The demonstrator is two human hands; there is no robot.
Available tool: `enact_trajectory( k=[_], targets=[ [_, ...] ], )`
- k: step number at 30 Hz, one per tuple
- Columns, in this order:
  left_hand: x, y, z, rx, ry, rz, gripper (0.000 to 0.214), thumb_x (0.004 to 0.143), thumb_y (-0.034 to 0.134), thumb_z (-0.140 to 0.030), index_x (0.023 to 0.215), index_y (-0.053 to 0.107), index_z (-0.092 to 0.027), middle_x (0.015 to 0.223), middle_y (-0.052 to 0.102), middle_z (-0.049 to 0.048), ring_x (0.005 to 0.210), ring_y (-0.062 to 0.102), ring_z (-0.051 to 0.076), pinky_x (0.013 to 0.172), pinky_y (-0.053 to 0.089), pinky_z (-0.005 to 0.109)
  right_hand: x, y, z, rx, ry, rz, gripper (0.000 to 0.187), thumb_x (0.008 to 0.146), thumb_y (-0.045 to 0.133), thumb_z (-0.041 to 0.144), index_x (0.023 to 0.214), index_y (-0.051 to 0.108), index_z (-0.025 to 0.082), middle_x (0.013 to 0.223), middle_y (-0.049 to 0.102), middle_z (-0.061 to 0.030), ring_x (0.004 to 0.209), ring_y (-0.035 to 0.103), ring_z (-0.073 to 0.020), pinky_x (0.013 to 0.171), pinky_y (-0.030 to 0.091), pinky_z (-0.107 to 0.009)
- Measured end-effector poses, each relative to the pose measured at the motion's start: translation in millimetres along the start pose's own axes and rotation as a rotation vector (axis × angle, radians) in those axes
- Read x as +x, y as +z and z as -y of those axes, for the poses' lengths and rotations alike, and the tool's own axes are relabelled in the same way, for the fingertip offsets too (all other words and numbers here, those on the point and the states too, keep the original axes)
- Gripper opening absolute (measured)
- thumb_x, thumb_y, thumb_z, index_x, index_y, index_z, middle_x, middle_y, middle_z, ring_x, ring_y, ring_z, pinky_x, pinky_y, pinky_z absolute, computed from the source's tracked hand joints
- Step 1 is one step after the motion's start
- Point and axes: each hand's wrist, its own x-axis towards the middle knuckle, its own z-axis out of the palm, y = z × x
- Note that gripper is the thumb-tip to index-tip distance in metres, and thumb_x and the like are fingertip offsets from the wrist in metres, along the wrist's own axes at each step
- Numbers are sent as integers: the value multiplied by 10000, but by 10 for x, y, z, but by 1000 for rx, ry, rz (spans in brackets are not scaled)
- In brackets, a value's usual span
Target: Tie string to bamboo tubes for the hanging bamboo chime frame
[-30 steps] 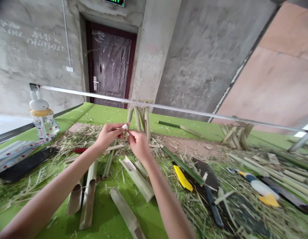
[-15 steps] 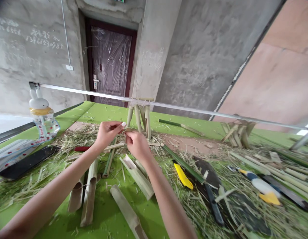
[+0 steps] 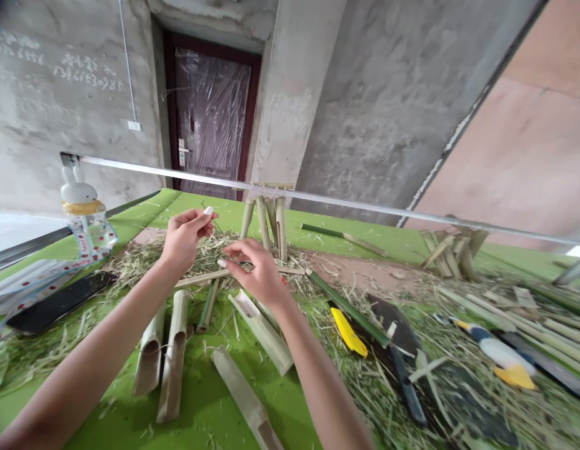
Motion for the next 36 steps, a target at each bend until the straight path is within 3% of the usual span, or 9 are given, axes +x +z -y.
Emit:
enact_trajectory(
  k=[6, 9, 13, 19, 22, 25, 29, 36],
  targets=[
    [-4, -27, 28, 138, 121, 45, 212, 803, 580, -301, 659, 580, -146, 634, 569, 9, 572, 522, 64, 590, 451, 190, 1, 82, 32, -215, -113, -115, 62, 824, 555, 171, 824, 617, 175, 872, 618, -75, 813, 611, -167, 722, 525, -328],
    [-49, 15, 10, 108, 67, 70, 229, 818, 562, -342, 697, 551, -148, 702, 607, 29, 612, 581, 86, 631, 499, 232, -5, 118, 50, -290, -175, -137, 72, 823, 544, 154, 782, 602, 167, 844, 617, -79, 803, 606, -170, 712, 516, -323],
    [-88, 81, -22, 15, -7, -2, 255, 816, 568, -361, 689, 517, -146, 568, 558, -2, 490, 562, 87, 546, 510, 234, -26, 176, 131, -368, -218, -175, 122, 839, 492, 154, 761, 583, 177, 809, 613, -75, 780, 598, -167, 691, 506, -315],
    [-64, 100, -3, -45, 19, -73, 254, 812, 586, -337, 663, 508, -148, 525, 522, -23, 451, 529, 63, 531, 518, 210, -45, 231, 172, -357, -207, -212, 136, 831, 467, 133, 760, 568, 189, 819, 620, -74, 792, 601, -169, 706, 508, -322],
    [-54, 72, -25, -53, 80, -59, 262, 803, 596, -363, 668, 506, -157, 544, 537, -18, 481, 548, 70, 570, 537, 225, -43, 232, 137, -275, -156, -271, 84, 825, 525, 166, 893, 572, 184, 822, 637, -69, 778, 614, -166, 700, 523, -319],
    [-70, 62, -82, -55, 120, -36, 275, 800, 592, -392, 674, 497, -167, 565, 547, -19, 494, 555, 68, 606, 546, 229, -46, 226, 125, -264, -66, -322, 247, 794, 607, 255, 1021, 554, 174, 831, 641, -72, 685, 610, -156, 627, 530, -309],
    [-111, 83, -152, -89, 107, 20, 285, 799, 588, -406, 676, 479, -173, 593, 562, -16, 506, 576, 74, 623, 554, 245, -57, 228, 175, -329, -46, -321, 193, 793, 610, 296, 929, 607, 160, 797, 635, -67, 582, 574, -126, 580, 511, -290],
    [-171, 100, -179, -81, 130, 98, 292, 793, 587, -440, 710, 493, -177, 618, 576, 1, 559, 622, 107, 552, 543, 225, -73, 233, 274, -258, 10, -355, 171, 789, 605, 303, 870, 661, 164, 775, 651, -72, 604, 589, -142, 583, 510, -300]
  ],
)
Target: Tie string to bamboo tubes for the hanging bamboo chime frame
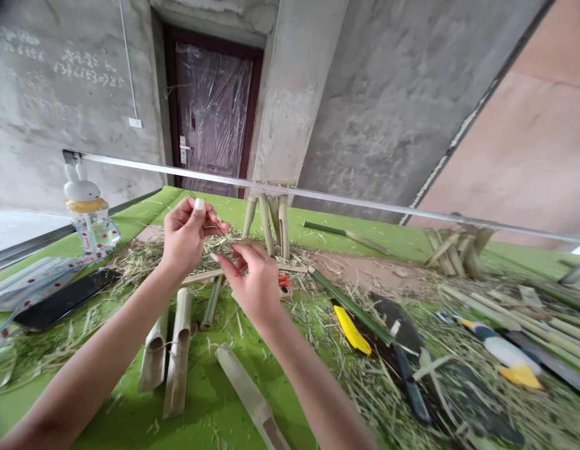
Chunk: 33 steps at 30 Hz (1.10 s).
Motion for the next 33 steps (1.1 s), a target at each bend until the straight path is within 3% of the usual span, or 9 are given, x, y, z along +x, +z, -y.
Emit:
enact_trajectory(
  k=[9, 19, 33],
  targets=[
    [4, -22, -5, -26, 16, 44, 312, 766, 611, -467, 724, 489, -183, 617, 576, -8, 579, 646, 128, 570, 565, 244, -34, 36, -19, 406, 341, 38, 228, 725, 668, 356, 847, 705, 166, 685, 673, -52, 537, 593, -140, 497, 515, -277],
    [-13, -6, -26, 24, -4, 17, 341, 759, 602, -503, 730, 479, -186, 637, 594, 4, 661, 671, 150, 564, 559, 224, -69, 70, -11, 415, 355, -32, 177, 729, 664, 329, 817, 718, 185, 648, 670, -32, 506, 590, -133, 478, 514, -266],
    [-46, 49, -47, -17, 66, 15, 335, 770, 600, -472, 713, 464, -172, 606, 576, -20, 586, 660, 129, 535, 563, 217, -71, 105, -59, 382, 296, -33, 140, 775, 611, 278, 784, 710, 179, 606, 635, -4, 483, 572, -107, 465, 496, -231]
  ],
)
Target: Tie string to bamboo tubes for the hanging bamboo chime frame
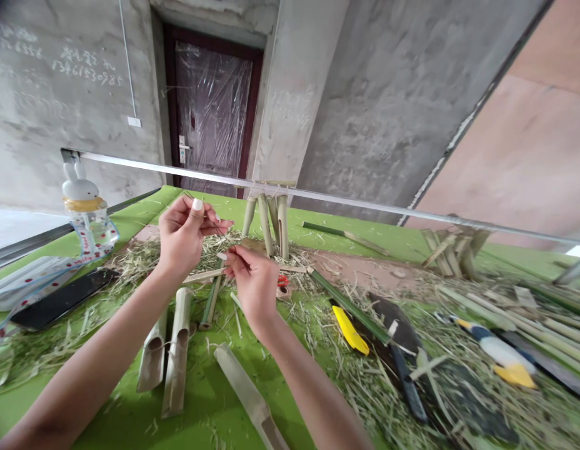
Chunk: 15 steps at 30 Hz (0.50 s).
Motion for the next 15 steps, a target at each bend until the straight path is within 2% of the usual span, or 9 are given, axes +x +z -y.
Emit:
enact_trajectory(
  k=[7, 10, 15],
  targets=[
    [32, -18, -40, 27, 11, -58, 319, 782, 591, -453, 702, 464, -172, 581, 558, -33, 560, 651, 119, 539, 569, 219, 1, 19, -4, 32, 80, -1, 166, 774, 598, 290, 783, 711, 169, 597, 640, -11, 467, 580, -114, 455, 504, -240],
    [25, -39, -77, 57, 45, -82, 301, 793, 587, -437, 712, 471, -171, 584, 570, -28, 579, 659, 124, 558, 573, 219, 10, 1, 4, 27, 111, 43, 191, 770, 600, 300, 803, 710, 147, 583, 643, -23, 473, 591, -122, 474, 524, -255],
    [-17, -8, -78, 63, 94, -69, 288, 808, 572, -425, 711, 461, -176, 606, 588, -21, 601, 666, 127, 571, 573, 223, 42, -79, 54, -66, 1, 84, 309, 708, 686, 307, 987, 687, 174, 771, 688, -55, 650, 640, -149, 623, 567, -303]
  ],
)
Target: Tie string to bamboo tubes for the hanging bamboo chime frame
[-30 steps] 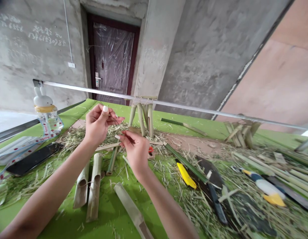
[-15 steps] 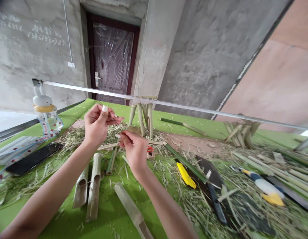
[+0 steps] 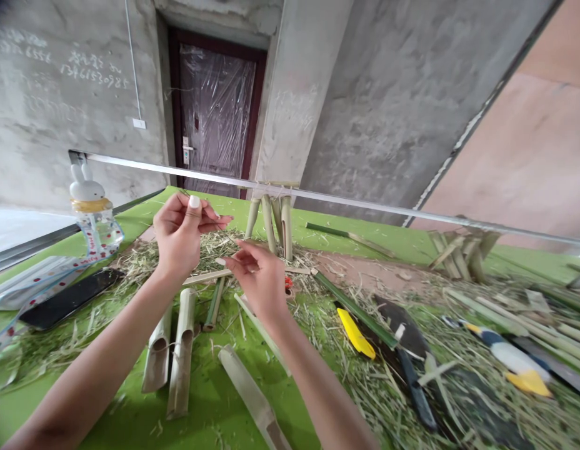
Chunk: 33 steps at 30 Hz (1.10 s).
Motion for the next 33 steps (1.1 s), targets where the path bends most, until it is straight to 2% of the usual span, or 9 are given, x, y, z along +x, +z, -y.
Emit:
enact_trajectory(
  k=[3, 6, 10, 18, 24, 28, 33],
  targets=[
    [-19, 30, 27, 10, -22, 33, 298, 804, 570, -438, 712, 459, -177, 616, 598, -16, 617, 668, 126, 572, 570, 219, 0, -24, 11, -36, -71, -32, 276, 740, 659, 306, 987, 686, 183, 879, 687, -73, 701, 648, -154, 653, 572, -310],
    [-26, 42, 55, 9, -45, 48, 307, 797, 571, -454, 722, 460, -178, 624, 604, -15, 624, 668, 122, 576, 567, 210, -6, -20, -4, -80, -114, -50, 220, 802, 584, 288, 964, 690, 184, 892, 686, -69, 616, 639, -136, 589, 567, -295],
    [-23, 37, 76, -27, -53, 51, 302, 797, 578, -437, 707, 451, -179, 630, 609, -12, 621, 668, 119, 580, 565, 205, -3, -8, -16, -206, -195, -85, 207, 840, 523, 254, 932, 695, 185, 845, 690, -56, 530, 611, -116, 519, 535, -267],
    [-32, 49, 76, -25, -65, 24, 285, 802, 584, -412, 700, 463, -176, 610, 590, -14, 617, 666, 120, 572, 564, 201, 7, -2, 21, -303, -336, -130, 202, 854, 489, 175, 865, 690, 154, 674, 657, -29, 500, 582, -106, 503, 501, -242],
    [-20, 49, 86, -3, -77, 3, 289, 800, 584, -419, 705, 462, -175, 599, 565, -24, 605, 659, 111, 572, 561, 195, -2, 8, -2, -312, -351, -111, 223, 866, 458, 178, 823, 674, 146, 686, 645, -34, 496, 580, -98, 481, 484, -226],
    [-18, 51, 89, -14, -89, -6, 289, 802, 584, -410, 698, 456, -173, 599, 554, -27, 587, 652, 107, 570, 563, 201, -16, 9, 15, -349, -329, -113, 233, 862, 445, 185, 787, 666, 170, 619, 615, -13, 494, 564, -112, 482, 462, -241],
    [-49, 58, 98, 5, -119, -16, 275, 825, 553, -404, 701, 451, -180, 605, 556, -23, 597, 653, 106, 576, 562, 205, -34, 1, 65, -405, -291, -73, 303, 862, 393, 169, 667, 624, 193, 570, 567, -18, 524, 543, -131, 503, 432, -259]
  ],
)
